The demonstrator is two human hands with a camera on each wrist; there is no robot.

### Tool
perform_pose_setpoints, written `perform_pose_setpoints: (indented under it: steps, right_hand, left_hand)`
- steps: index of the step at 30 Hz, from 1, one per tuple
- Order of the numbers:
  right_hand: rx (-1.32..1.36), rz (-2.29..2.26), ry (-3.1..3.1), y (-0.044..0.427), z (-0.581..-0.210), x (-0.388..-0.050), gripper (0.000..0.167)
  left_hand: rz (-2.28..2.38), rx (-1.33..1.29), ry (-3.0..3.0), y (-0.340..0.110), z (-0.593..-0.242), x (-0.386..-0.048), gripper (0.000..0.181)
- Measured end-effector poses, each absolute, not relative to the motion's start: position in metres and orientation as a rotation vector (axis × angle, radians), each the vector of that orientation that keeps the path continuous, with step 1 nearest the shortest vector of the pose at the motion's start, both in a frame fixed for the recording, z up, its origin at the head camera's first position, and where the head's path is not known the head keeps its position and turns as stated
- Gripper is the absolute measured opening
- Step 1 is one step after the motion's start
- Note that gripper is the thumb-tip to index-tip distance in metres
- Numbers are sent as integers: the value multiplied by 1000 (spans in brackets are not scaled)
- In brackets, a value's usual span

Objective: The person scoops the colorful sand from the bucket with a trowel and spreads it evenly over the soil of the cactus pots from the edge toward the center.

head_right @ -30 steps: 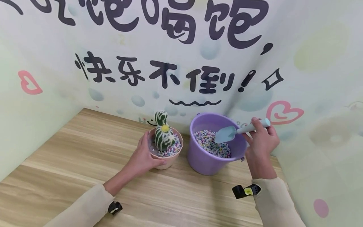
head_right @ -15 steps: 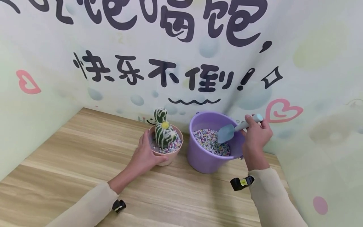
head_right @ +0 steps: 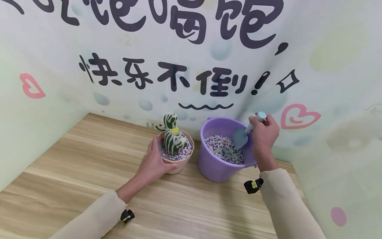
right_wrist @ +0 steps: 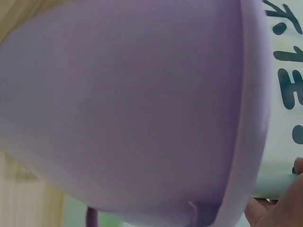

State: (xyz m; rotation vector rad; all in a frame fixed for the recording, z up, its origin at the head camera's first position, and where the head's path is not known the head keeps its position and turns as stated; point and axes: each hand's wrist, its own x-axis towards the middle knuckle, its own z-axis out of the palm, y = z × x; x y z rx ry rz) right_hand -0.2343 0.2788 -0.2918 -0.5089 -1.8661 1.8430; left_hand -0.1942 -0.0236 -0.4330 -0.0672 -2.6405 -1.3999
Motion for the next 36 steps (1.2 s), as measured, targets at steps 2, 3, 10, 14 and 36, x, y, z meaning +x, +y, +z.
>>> perform_pose_setpoints:
  steps: [2, 3, 10, 14, 36]
  right_hand:
    - [-489, 1746, -1959, 277, -292, -236, 33]
    - [-487, 1716, -1988, 276, -292, -237, 32]
    - [-480, 1608, -2116, 280, -297, -242, 32]
    - [-443, 1570, -2191, 284, -302, -243, 35]
    - [-311, 1721, -2066, 301, -324, -252, 31]
  left_hand:
    - [-1395, -68, -2633, -23, -433, -195, 129]
    - [-1395, -64, -2632, -22, -434, -195, 129]
    - [-1383, -69, -2621, -19, -434, -196, 127]
    - [-1377, -74, -2612, -19, -434, -196, 127]
    - [-1344, -74, -2607, -19, -431, -194, 125]
